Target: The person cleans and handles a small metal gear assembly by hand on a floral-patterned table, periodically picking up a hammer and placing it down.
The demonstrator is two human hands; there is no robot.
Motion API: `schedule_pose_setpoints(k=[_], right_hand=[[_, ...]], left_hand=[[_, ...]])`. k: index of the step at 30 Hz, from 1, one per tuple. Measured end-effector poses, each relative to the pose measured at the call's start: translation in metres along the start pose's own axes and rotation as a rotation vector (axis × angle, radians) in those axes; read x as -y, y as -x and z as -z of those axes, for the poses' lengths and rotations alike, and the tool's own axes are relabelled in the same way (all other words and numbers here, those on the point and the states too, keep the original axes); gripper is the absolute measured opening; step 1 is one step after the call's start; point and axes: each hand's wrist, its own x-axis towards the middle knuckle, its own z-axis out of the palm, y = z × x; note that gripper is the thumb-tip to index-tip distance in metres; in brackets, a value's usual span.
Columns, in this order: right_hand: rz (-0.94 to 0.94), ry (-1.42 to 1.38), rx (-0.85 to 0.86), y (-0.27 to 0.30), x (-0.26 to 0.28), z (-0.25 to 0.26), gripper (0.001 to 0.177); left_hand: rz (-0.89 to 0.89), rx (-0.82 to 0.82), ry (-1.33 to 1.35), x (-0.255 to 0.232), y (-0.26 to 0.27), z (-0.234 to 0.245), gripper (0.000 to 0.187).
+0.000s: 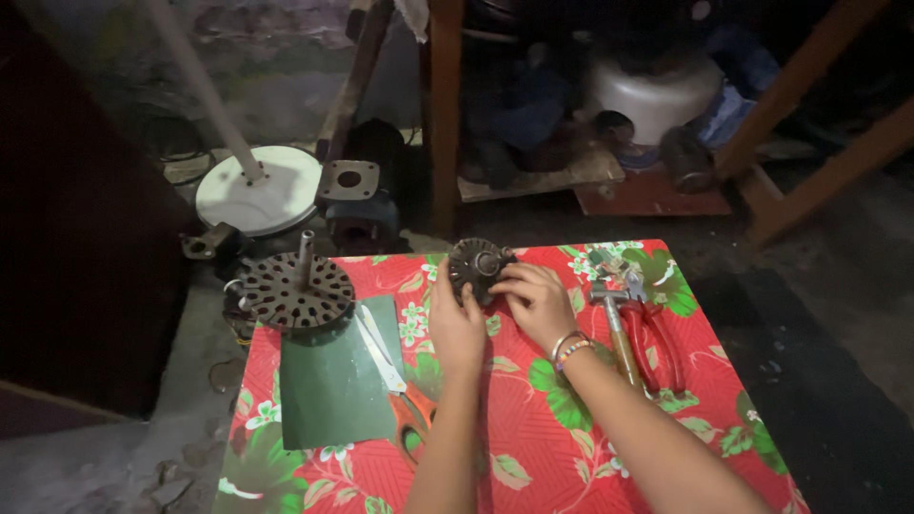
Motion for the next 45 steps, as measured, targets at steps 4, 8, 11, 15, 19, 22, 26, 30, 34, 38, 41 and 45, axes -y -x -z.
schedule_pose_setpoints(k=[4,8,11,15,19,22,26,30,34,38,41,45], right_hand=[[0.002,0.005,-0.008,0.002,0.001,-0.001,0.017],[0.018,0.039,-0.005,0.001,0.001,-0.001,0.017],[0.013,0.057,0.011,0.0,0.004,0.0,0.016],[0.009,0.066,0.003,0.0,0.009,0.0,0.015],[0.006,0.033,-0.006,-0.002,0.011,0.001,0.015],[-0.002,0.015,-0.004,-0.002,0.011,0.001,0.015],[-0.004,0.008,0.0,-0.002,0.013,0.003,0.016],[-0.029,-0.02,0.006,-0.003,0.014,0.004,0.015],[-0.052,-0.032,0.004,-0.004,0.015,0.004,0.017],[-0.057,-0.04,0.008,-0.003,0.015,0.005,0.018],[-0.06,-0.056,0.008,-0.005,0.014,0.006,0.018],[-0.061,-0.076,-0.001,-0.004,0.015,0.006,0.018]], left_hand=[[0.005,0.008,0.007,0.002,0.001,0.001,0.05],[0.025,0.018,0.021,0.001,0.001,0.001,0.05],[-0.008,-0.001,0.018,0.002,0.0,0.0,0.051],[0.026,0.027,0.011,0.002,0.002,0.001,0.051],[0.004,0.022,0.012,0.002,0.0,0.001,0.053],[-0.023,0.007,0.005,0.005,0.001,0.0,0.054],[0.004,0.007,0.002,0.004,0.002,-0.001,0.056],[0.03,0.02,-0.02,0.005,0.002,-0.003,0.058],[-0.016,-0.002,-0.027,0.01,0.001,-0.004,0.059],[-0.033,-0.018,-0.046,0.01,0.003,-0.007,0.061],[0.011,0.008,-0.062,0.008,0.002,-0.008,0.059],[-0.052,-0.002,-0.093,0.007,0.0,-0.007,0.062]])
